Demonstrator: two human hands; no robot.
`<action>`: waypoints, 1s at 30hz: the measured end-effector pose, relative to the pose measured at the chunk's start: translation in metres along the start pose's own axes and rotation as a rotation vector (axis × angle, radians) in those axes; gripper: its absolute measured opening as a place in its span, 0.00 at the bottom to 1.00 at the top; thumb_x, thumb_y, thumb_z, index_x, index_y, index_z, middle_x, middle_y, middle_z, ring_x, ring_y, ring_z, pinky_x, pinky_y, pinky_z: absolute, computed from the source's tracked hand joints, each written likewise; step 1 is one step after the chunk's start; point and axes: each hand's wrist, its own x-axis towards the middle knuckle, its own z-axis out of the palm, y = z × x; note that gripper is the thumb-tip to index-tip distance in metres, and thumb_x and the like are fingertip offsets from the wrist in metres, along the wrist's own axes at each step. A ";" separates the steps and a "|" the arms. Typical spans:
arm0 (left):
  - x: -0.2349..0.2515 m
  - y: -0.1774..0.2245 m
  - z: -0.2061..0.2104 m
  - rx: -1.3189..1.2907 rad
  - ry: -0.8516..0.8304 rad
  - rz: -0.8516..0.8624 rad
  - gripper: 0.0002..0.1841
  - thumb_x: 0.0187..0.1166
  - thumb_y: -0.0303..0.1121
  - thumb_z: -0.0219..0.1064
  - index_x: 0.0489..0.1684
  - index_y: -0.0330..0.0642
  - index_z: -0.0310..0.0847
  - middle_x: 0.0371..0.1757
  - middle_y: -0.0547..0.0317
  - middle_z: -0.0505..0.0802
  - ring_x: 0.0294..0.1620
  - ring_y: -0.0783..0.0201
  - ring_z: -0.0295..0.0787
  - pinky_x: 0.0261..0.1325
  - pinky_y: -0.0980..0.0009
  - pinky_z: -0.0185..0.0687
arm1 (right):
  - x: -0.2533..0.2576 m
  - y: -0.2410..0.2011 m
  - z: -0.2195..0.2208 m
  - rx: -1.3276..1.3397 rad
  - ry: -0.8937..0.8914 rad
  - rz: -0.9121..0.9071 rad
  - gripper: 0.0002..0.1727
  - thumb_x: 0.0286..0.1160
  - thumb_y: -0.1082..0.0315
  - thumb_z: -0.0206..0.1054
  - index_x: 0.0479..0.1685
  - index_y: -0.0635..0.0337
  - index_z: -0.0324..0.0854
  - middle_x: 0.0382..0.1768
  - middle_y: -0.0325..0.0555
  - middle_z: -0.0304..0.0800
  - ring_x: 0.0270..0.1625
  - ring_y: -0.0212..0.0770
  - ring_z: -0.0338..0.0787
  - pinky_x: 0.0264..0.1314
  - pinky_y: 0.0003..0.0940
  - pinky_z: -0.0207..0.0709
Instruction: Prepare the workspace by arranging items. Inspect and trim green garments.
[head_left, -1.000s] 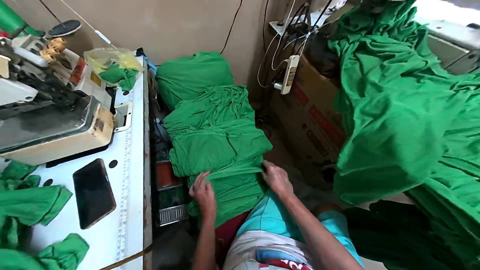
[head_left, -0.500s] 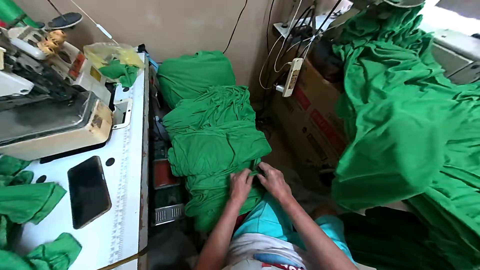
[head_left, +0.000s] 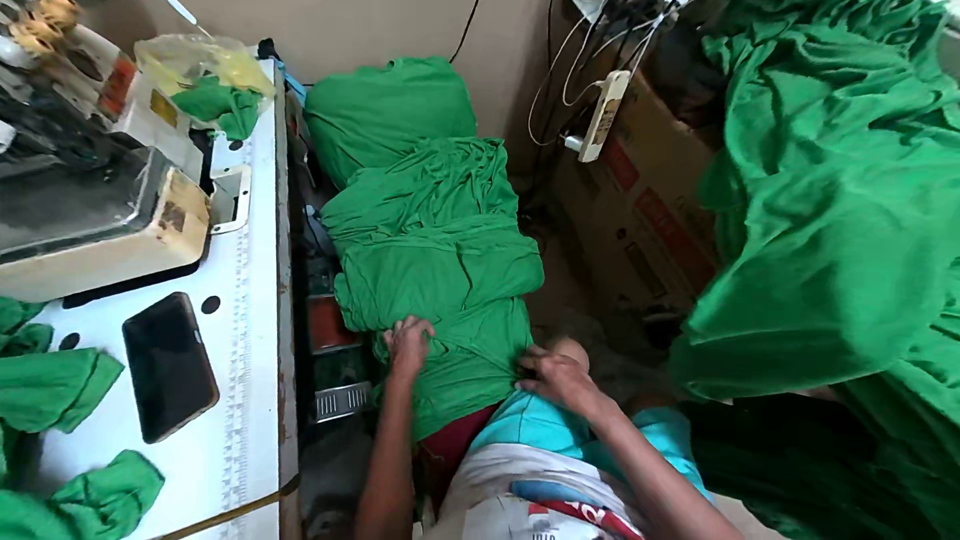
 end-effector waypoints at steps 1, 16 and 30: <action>-0.001 0.002 -0.007 -0.002 -0.023 -0.023 0.16 0.83 0.26 0.58 0.57 0.50 0.91 0.71 0.54 0.87 0.78 0.45 0.73 0.81 0.38 0.54 | -0.001 0.003 -0.004 0.055 0.065 -0.006 0.23 0.80 0.48 0.69 0.60 0.59 0.88 0.64 0.58 0.88 0.66 0.60 0.87 0.70 0.64 0.76; -0.004 0.028 0.049 -0.449 -0.007 0.155 0.18 0.89 0.31 0.55 0.69 0.32 0.79 0.57 0.40 0.90 0.51 0.53 0.91 0.60 0.57 0.86 | 0.071 -0.024 0.044 1.280 0.217 0.136 0.30 0.97 0.48 0.30 0.67 0.63 0.69 0.26 0.33 0.76 0.17 0.26 0.65 0.20 0.22 0.59; -0.003 0.034 0.046 -0.269 -0.014 0.208 0.15 0.91 0.32 0.55 0.62 0.35 0.84 0.66 0.39 0.86 0.54 0.50 0.92 0.62 0.55 0.87 | 0.071 -0.024 0.046 0.906 0.154 -0.009 0.15 0.88 0.63 0.60 0.57 0.69 0.74 0.37 0.47 0.82 0.32 0.34 0.81 0.38 0.31 0.77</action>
